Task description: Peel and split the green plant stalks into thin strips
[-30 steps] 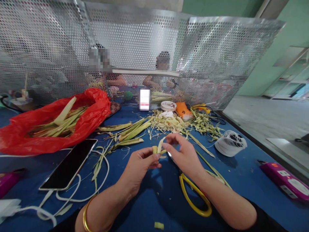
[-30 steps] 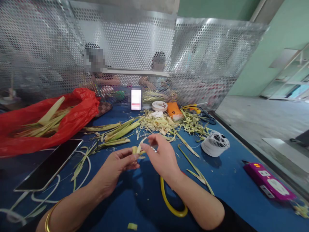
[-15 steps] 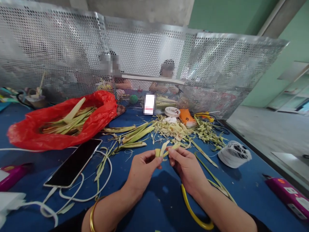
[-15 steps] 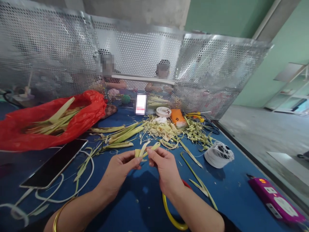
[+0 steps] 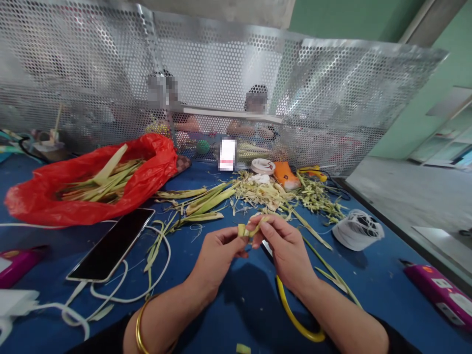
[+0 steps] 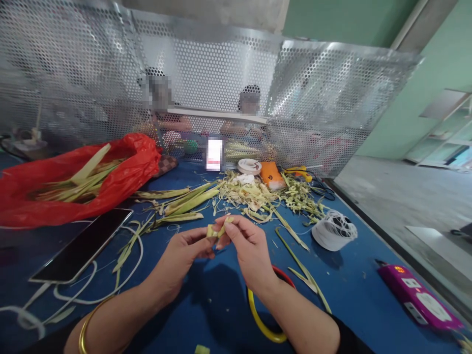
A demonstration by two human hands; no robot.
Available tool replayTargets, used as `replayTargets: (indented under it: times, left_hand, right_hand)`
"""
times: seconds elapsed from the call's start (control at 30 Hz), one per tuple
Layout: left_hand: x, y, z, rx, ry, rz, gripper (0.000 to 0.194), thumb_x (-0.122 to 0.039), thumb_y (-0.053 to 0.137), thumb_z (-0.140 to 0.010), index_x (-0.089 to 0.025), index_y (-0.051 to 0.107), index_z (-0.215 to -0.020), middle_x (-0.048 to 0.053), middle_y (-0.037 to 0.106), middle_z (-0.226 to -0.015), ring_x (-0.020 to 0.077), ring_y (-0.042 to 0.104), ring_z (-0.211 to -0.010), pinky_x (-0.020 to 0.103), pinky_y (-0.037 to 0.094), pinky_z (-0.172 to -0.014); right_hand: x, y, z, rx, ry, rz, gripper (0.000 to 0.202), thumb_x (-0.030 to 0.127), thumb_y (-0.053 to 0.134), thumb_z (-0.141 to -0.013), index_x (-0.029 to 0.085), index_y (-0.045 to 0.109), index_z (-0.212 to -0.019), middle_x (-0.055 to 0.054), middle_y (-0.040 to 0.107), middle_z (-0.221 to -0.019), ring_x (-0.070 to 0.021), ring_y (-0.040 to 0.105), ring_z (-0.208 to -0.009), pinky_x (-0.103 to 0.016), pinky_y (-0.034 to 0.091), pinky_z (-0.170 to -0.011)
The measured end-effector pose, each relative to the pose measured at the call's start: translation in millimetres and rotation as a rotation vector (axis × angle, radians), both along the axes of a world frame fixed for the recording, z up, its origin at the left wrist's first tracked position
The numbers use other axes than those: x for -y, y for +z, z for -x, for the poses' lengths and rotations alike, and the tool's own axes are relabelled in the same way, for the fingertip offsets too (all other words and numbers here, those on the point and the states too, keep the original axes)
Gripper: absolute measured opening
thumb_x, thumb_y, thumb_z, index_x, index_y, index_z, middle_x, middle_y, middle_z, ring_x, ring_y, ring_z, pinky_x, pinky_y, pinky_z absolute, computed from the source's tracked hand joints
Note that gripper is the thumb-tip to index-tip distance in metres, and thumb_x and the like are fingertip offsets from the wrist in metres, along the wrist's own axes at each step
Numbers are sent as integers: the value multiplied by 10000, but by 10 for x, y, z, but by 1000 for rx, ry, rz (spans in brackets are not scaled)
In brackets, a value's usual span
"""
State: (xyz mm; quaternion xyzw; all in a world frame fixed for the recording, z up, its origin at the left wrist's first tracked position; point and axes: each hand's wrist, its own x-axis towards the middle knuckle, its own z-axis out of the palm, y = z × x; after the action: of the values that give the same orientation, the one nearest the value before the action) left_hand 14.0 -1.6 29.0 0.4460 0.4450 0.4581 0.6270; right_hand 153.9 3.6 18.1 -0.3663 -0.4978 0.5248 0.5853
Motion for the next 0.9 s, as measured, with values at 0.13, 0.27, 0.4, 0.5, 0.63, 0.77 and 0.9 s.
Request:
replayTargets:
  times: [0.13,0.27,0.4,0.5,0.63,0.77,0.9]
  left_hand:
    - [6,11,-1,-24,-33,16,233,-325,692,-725,-177,773,-884,33,683,-744,99,495,-607,210,417,-625]
    - [-4,6,-1,-38,-29,-1,230,-326,681,-733,-171,765,-881,27,685,-771,103,505,-619,218,420,-632]
    - [-21,-30,-9,-66,13,-6,246,-313,707,-694,-139,733,-866,23,677,-755,101,521,-595,227,421,-618]
    - [-36,-77,-14,-91,75,3,305,-294,729,-659,-145,648,-913,-21,628,-619,120,570,-565,237,422,-603]
    - [-54,-125,-17,-117,86,-33,262,-262,718,-649,-175,542,-823,-54,603,-551,123,595,-534,236,440,-600]
    - [-57,-151,-10,-158,74,-95,215,-250,690,-677,-181,540,-814,-56,604,-550,118,598,-532,228,446,-588]
    - [-47,-173,0,-182,86,-104,190,-243,673,-691,-182,546,-818,-45,626,-589,117,600,-531,231,454,-578]
  right_hand:
    - [-16,11,-21,-30,23,53,182,311,616,-846,213,736,-941,0,663,-768,-89,532,-566,-265,450,-649]
    - [-17,41,-17,-13,-6,102,147,272,669,-786,196,745,-887,14,642,-686,-78,475,-524,-250,436,-595]
    - [11,89,-5,95,-127,93,75,235,719,-699,186,696,-752,29,624,-616,-83,484,-477,-231,418,-500]
    - [33,114,-8,236,-153,57,68,240,698,-713,178,671,-701,24,617,-604,-88,500,-474,-223,419,-479]
    - [29,105,-22,361,-142,46,99,262,645,-760,169,678,-748,18,614,-619,-90,511,-490,-217,429,-492]
    - [6,73,-32,374,-111,101,104,257,633,-746,161,643,-706,27,593,-595,-82,499,-469,-207,410,-472]
    - [-19,51,-44,373,-60,163,107,249,627,-730,158,622,-675,22,600,-586,-83,493,-464,-208,398,-467]
